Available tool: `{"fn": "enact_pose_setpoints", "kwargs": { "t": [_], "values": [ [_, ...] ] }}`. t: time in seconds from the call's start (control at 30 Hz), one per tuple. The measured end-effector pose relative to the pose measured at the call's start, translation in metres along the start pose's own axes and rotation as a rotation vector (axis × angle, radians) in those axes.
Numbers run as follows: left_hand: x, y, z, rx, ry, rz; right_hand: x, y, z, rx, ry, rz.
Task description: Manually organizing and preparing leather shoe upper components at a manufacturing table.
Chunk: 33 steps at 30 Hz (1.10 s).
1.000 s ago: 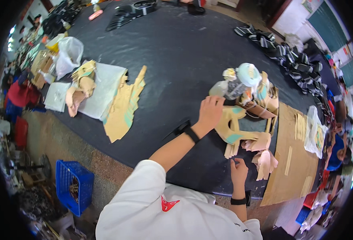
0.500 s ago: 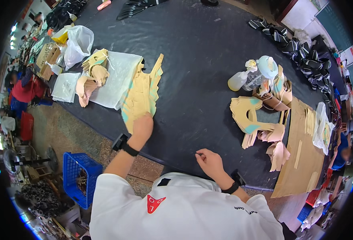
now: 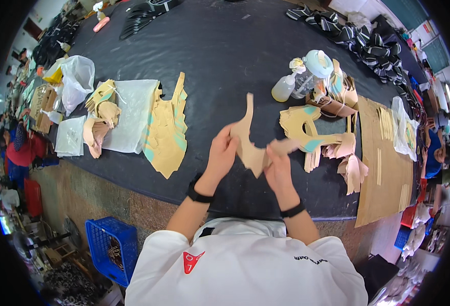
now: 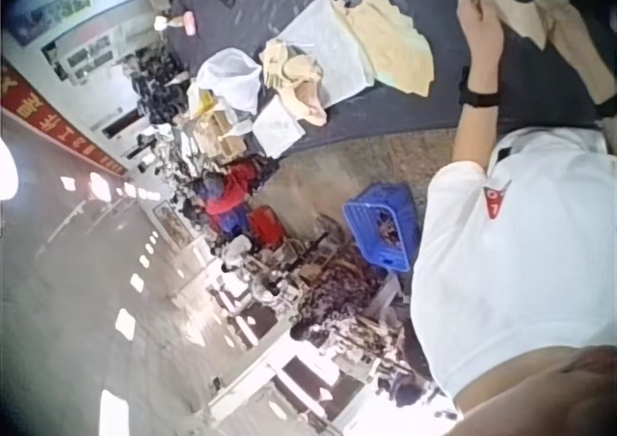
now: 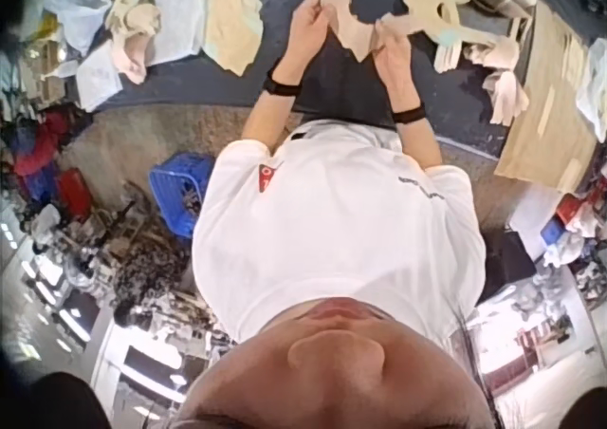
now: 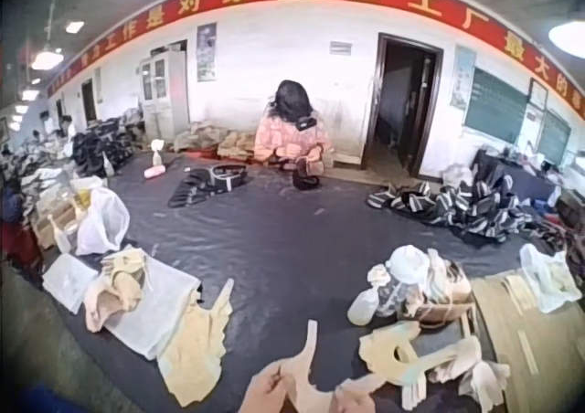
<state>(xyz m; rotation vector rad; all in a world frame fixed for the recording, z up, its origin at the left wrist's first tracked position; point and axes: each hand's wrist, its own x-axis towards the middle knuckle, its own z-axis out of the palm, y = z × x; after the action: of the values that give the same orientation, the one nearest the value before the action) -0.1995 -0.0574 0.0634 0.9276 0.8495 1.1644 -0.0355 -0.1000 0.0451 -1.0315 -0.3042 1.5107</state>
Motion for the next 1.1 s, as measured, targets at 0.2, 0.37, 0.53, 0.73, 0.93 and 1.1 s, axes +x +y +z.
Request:
{"fn": "enact_pose_setpoints", "kwargs": {
  "t": [0.2, 0.37, 0.53, 0.73, 0.93, 1.1],
  "values": [
    [0.062, -0.041, -0.049, 0.853, 0.192, -0.018, 0.067, 0.018, -0.014, -0.571, 0.212, 0.118],
    [0.011, -0.032, -0.084, 1.634, 0.680, 0.115, 0.028, 0.053, -0.062, -0.844, 0.185, -0.071],
    [-0.039, -0.031, -0.120, 1.834, 0.506, -0.267, -0.033, 0.066, -0.041, -0.842, -0.020, 0.041],
    [-0.042, -0.007, -0.128, 1.678, 0.329, -0.130, -0.056, 0.070, -0.006, -0.707, -0.284, 0.219],
    [-0.061, 0.031, -0.087, 0.239, 0.395, -0.238, -0.036, 0.065, 0.029, 0.072, -0.372, 0.845],
    [-0.076, 0.041, -0.058, -0.172, 0.304, -0.218, -0.013, 0.084, 0.041, 0.480, -0.361, 0.638]
  ]
}}
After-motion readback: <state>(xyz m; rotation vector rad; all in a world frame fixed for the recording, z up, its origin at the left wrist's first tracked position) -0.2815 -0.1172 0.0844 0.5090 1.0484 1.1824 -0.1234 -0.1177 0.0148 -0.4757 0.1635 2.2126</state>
